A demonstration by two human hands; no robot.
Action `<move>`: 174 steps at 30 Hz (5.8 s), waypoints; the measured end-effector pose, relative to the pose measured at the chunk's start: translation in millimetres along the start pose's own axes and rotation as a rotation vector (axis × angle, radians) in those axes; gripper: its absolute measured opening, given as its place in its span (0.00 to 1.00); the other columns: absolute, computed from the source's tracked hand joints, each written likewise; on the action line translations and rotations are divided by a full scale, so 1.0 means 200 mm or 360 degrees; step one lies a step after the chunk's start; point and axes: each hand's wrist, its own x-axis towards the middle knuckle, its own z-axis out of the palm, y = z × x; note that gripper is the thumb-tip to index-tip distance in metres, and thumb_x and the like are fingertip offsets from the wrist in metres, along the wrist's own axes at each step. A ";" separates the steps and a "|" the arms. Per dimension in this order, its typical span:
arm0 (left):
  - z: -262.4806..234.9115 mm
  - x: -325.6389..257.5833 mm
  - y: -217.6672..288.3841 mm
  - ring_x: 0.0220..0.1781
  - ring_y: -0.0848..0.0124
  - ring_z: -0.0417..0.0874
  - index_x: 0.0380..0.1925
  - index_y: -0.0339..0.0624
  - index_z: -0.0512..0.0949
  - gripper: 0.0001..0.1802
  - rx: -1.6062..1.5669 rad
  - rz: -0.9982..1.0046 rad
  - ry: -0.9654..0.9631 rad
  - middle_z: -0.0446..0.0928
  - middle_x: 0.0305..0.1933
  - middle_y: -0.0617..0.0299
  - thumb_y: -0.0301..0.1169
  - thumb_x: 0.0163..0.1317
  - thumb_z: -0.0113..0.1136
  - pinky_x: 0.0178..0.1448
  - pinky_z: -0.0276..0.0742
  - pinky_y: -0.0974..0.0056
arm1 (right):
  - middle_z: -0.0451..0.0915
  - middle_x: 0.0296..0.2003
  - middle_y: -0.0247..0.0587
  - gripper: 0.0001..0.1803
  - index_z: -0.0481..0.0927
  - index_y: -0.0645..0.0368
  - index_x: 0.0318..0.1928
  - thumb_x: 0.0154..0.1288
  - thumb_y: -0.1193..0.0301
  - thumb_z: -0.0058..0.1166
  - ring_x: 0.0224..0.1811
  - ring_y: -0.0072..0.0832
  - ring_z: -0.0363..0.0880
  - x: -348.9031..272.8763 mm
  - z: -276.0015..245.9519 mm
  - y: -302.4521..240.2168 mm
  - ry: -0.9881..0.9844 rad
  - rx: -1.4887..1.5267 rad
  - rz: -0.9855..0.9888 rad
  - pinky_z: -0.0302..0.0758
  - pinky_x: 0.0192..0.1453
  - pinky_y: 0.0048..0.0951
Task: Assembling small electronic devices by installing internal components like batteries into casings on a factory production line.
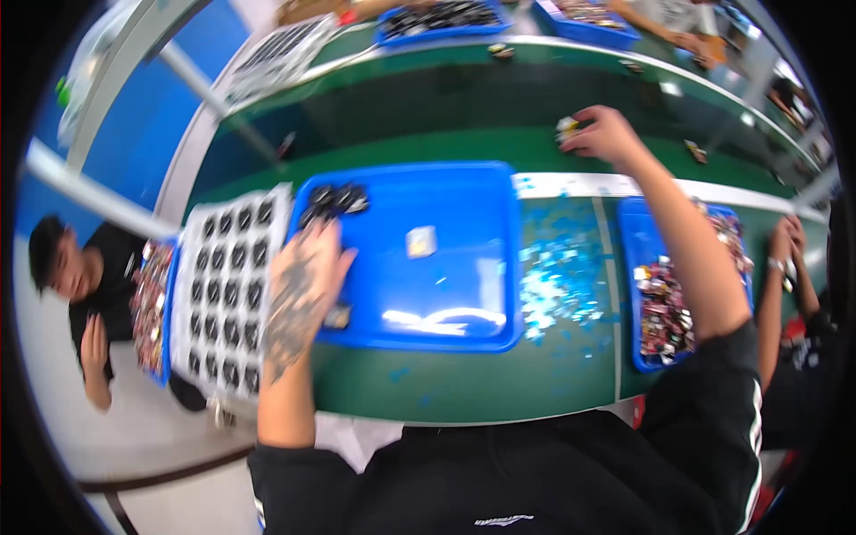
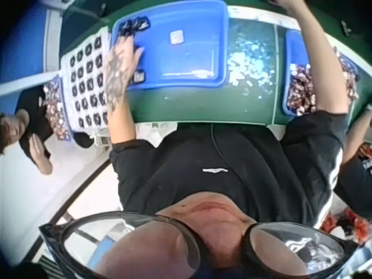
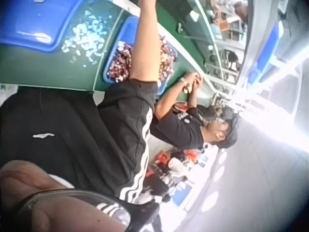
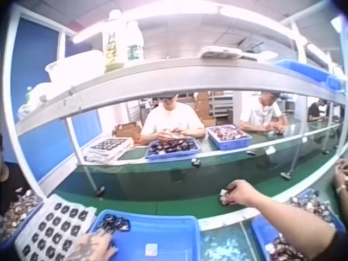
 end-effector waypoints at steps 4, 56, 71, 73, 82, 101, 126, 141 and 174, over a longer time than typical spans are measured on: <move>-0.05 -0.13 -0.02 0.60 0.51 0.75 0.55 0.36 0.72 0.27 -0.0128 -0.0009 -0.0355 0.71 0.62 0.50 0.28 0.54 0.66 0.62 0.73 0.54 | 0.81 0.48 0.50 0.34 0.82 0.62 0.48 0.37 0.60 0.79 0.52 0.44 0.80 0.08 0.04 0.06 0.0154 -0.0637 -0.0147 0.75 0.57 0.36; -0.10 0.35 0.79 0.41 0.69 0.82 0.49 0.35 0.72 0.14 -0.3691 -0.1343 -0.0501 0.79 0.40 0.58 0.25 0.65 0.61 0.48 0.82 0.67 | 0.81 0.43 0.37 0.08 0.77 0.66 0.46 0.70 0.79 0.49 0.36 0.16 0.76 -1.38 -0.21 0.12 0.0271 0.0786 -0.0240 0.74 0.42 0.18; -0.17 0.27 0.90 0.40 0.74 0.78 0.51 0.37 0.75 0.15 -0.3246 -0.0507 -0.0718 0.74 0.47 0.59 0.29 0.65 0.61 0.41 0.77 0.71 | 0.78 0.32 0.31 0.07 0.76 0.65 0.37 0.59 0.85 0.58 0.32 0.11 0.74 -1.28 0.22 -0.19 0.0092 0.0960 -0.0365 0.70 0.36 0.14; -0.15 0.25 0.89 0.41 0.74 0.76 0.44 0.40 0.81 0.16 -0.2823 -0.0106 -0.0793 0.73 0.45 0.60 0.34 0.58 0.69 0.42 0.77 0.68 | 0.78 0.31 0.32 0.07 0.77 0.65 0.37 0.59 0.85 0.59 0.31 0.11 0.75 -1.28 0.23 -0.19 0.0032 0.0991 -0.0362 0.70 0.34 0.13; -0.19 0.22 0.89 0.43 0.67 0.80 0.37 0.32 0.83 0.08 -0.2325 0.0013 -0.0456 0.78 0.41 0.52 0.23 0.57 0.66 0.45 0.75 0.65 | 0.79 0.32 0.34 0.06 0.77 0.65 0.36 0.59 0.84 0.60 0.30 0.15 0.78 -1.25 0.28 -0.20 0.0298 0.0462 -0.0626 0.74 0.32 0.17; -0.16 0.24 0.88 0.44 0.76 0.80 0.42 0.30 0.82 0.09 -0.3065 -0.0406 -0.1195 0.83 0.41 0.59 0.24 0.65 0.61 0.51 0.76 0.71 | 0.78 0.40 0.43 0.13 0.81 0.64 0.47 0.61 0.82 0.58 0.38 0.23 0.79 -1.27 0.25 -0.12 0.0142 0.0522 -0.0553 0.76 0.40 0.23; -0.13 0.24 0.90 0.51 0.73 0.82 0.58 0.27 0.72 0.19 -0.3385 -0.0527 -0.0395 0.80 0.53 0.54 0.20 0.68 0.53 0.55 0.79 0.70 | 0.82 0.30 0.40 0.08 0.82 0.63 0.37 0.56 0.83 0.63 0.21 0.22 0.72 -1.20 0.42 -0.30 0.0714 -0.0024 -0.0824 0.69 0.24 0.22; -0.13 0.22 0.89 0.57 0.64 0.79 0.61 0.24 0.68 0.21 -0.3225 -0.0179 -0.0528 0.74 0.59 0.48 0.19 0.69 0.51 0.62 0.78 0.59 | 0.79 0.25 0.37 0.07 0.82 0.61 0.34 0.54 0.83 0.63 0.20 0.22 0.71 -1.20 0.34 -0.32 0.0570 0.0105 -0.0765 0.67 0.23 0.23; -0.22 0.26 0.83 0.39 0.68 0.83 0.44 0.41 0.85 0.16 -0.1960 0.0409 0.0010 0.80 0.39 0.57 0.17 0.55 0.65 0.46 0.79 0.70 | 0.77 0.38 0.36 0.06 0.76 0.67 0.38 0.62 0.83 0.58 0.43 0.20 0.76 -1.28 0.23 -0.19 -0.0053 0.1179 -0.0404 0.77 0.47 0.20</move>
